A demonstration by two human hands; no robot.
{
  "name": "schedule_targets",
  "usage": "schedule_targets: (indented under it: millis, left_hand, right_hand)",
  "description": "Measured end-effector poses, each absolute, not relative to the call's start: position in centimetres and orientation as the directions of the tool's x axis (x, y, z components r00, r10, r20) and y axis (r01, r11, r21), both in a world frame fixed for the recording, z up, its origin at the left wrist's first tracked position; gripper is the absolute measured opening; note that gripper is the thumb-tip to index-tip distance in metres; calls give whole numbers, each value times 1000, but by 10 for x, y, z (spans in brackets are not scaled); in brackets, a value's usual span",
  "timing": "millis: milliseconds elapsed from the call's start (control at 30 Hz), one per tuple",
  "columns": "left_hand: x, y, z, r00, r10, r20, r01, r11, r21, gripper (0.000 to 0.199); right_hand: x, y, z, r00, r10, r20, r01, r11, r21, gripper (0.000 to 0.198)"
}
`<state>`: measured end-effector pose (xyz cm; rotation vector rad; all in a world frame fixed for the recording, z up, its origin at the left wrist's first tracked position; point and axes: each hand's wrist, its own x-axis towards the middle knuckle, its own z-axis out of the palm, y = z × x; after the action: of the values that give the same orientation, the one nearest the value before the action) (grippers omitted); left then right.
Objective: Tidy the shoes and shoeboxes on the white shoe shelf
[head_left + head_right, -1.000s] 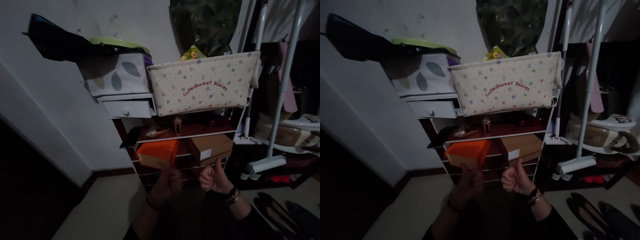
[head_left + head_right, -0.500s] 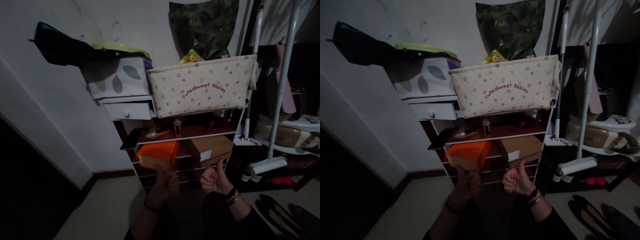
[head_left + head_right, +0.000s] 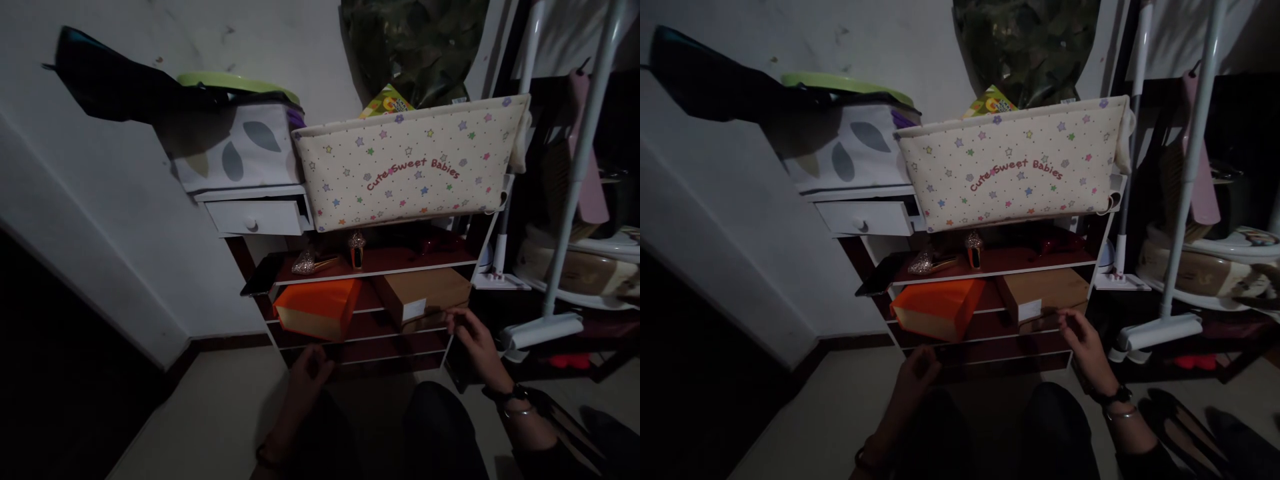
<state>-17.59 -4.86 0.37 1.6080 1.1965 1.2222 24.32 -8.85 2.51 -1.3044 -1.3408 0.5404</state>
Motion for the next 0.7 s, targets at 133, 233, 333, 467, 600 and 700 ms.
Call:
schedule_targets:
  millis: [133,233,333,467,600,700]
  left_hand:
    - [-162,-55,-3,146,964,223,198,-249,948,36]
    - [-130,-54,-6,228,949,216,108,-245,963,36]
    - [-87,-45,-9,301,937,180,-15,-184,983,47]
    - [-31,-23,-14,343,938,43,-178,20,984,74]
    - [8,-2,-13,350,910,-223,-367,352,861,65]
    - [24,5,-7,394,851,-348,-472,512,718,66]
  right_hand:
    - [246,-85,25,158,761,630,705,360,-611,58]
    - [253,-75,27,107,639,762,847,342,-406,62]
    - [274,-58,28,179,582,793,892,244,-380,70]
    - [308,-32,28,307,585,751,870,148,-470,86]
    - [311,-19,34,107,607,788,957,151,-246,98]
    - [287,-22,41,-198,615,764,978,177,110,116]
